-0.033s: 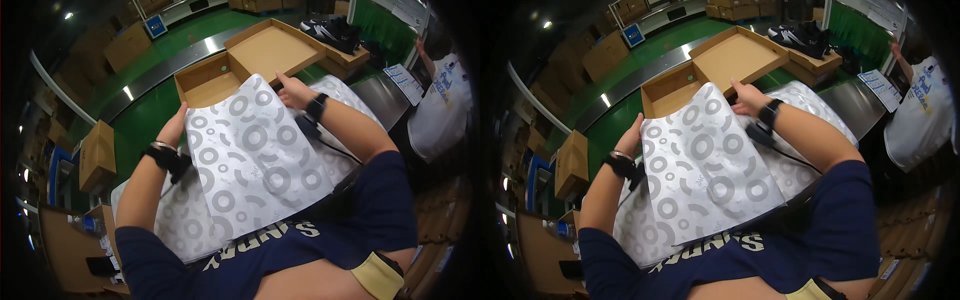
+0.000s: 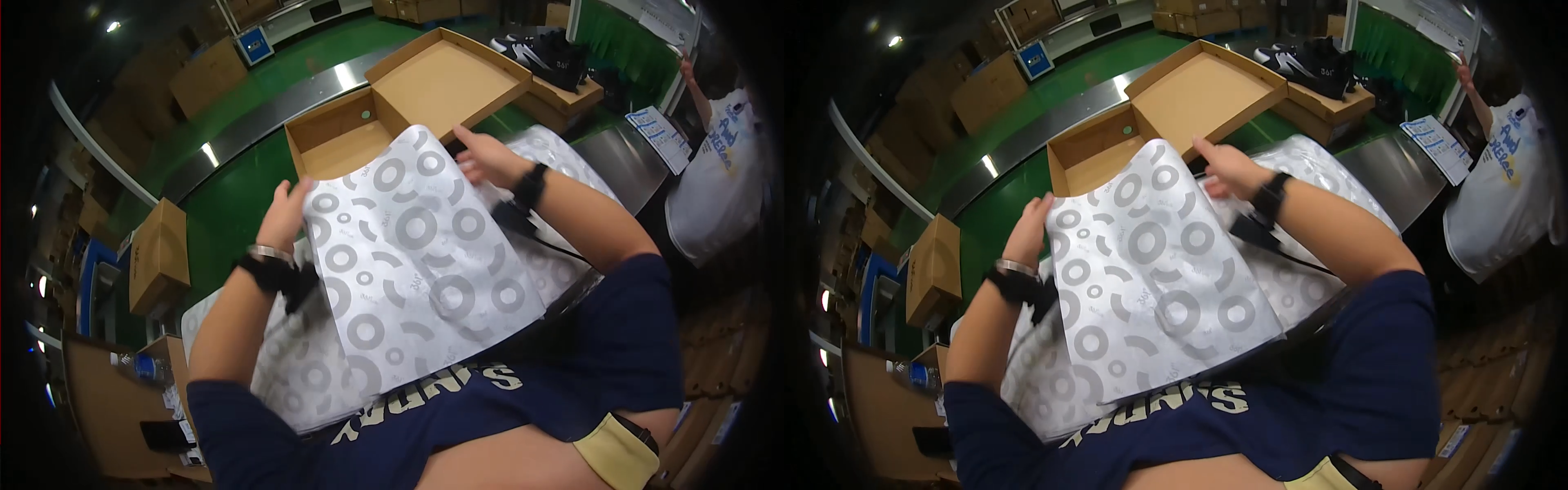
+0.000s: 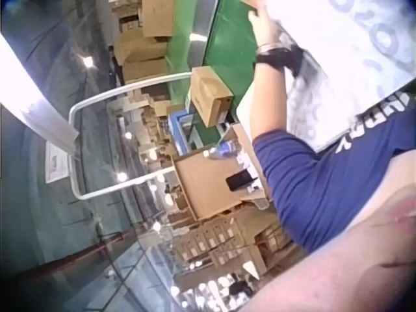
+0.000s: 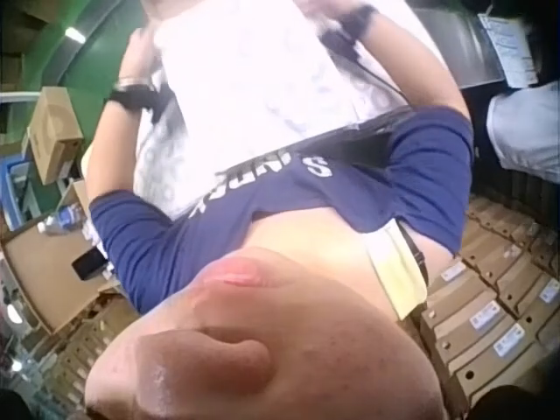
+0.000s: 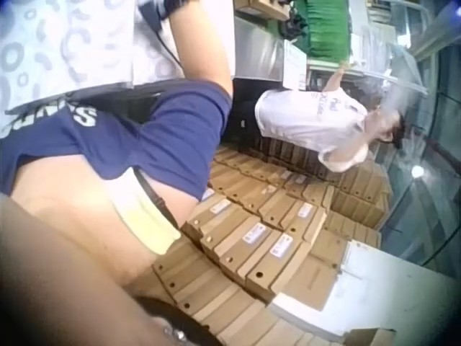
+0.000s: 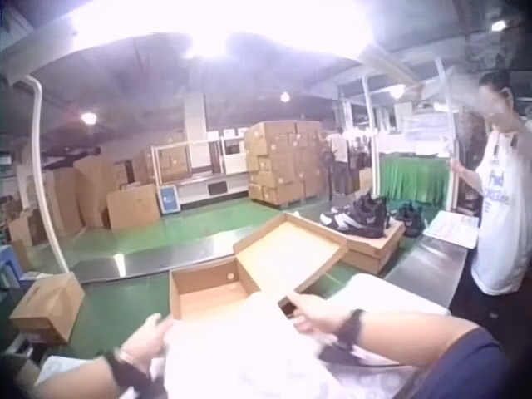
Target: The recorder is packing shoes into boxes on a conveyor belt in a manufacturing facility.
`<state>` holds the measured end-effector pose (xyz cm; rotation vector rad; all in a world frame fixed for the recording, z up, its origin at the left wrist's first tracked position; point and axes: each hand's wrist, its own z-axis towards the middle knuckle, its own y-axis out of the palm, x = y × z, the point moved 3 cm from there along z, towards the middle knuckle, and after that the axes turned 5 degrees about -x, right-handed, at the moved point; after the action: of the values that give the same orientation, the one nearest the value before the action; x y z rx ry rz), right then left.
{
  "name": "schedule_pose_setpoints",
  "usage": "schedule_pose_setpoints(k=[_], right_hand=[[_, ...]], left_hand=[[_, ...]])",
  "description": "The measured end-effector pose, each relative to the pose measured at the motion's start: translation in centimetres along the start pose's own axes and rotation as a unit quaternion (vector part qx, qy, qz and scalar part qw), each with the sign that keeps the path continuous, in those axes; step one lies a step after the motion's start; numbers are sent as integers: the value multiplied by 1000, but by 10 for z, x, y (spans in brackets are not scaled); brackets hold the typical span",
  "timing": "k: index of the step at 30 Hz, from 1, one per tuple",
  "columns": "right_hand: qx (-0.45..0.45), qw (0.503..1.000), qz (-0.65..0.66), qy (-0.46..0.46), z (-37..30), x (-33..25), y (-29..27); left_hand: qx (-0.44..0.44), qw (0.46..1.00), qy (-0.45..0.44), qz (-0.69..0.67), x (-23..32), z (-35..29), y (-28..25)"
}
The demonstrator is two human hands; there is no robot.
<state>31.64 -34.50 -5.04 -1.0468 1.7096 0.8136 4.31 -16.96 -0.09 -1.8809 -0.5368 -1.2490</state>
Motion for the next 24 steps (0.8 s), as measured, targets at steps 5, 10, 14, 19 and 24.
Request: schedule_pose_setpoints(k=[5, 10, 14, 19, 24], right_hand=[[-255, 943, -211, 39, -121, 17, 13], [-295, 949, -101, -53, -149, 17, 58], [-216, 966, -35, -137, -122, -39, 67], [-218, 972, 57, -66, -1, -93, 56], [-92, 759, -635, -106, 98, -81, 79]], left_hand=[[-231, 962, 136, 51, -17, -120, 31], [-183, 950, 47, -250, -4, -153, 39], [-175, 936, 124, -281, 39, -102, 13], [-193, 943, 60, -266, 76, 36, -15], [-143, 867, 22, 477, -5, 157, -41]])
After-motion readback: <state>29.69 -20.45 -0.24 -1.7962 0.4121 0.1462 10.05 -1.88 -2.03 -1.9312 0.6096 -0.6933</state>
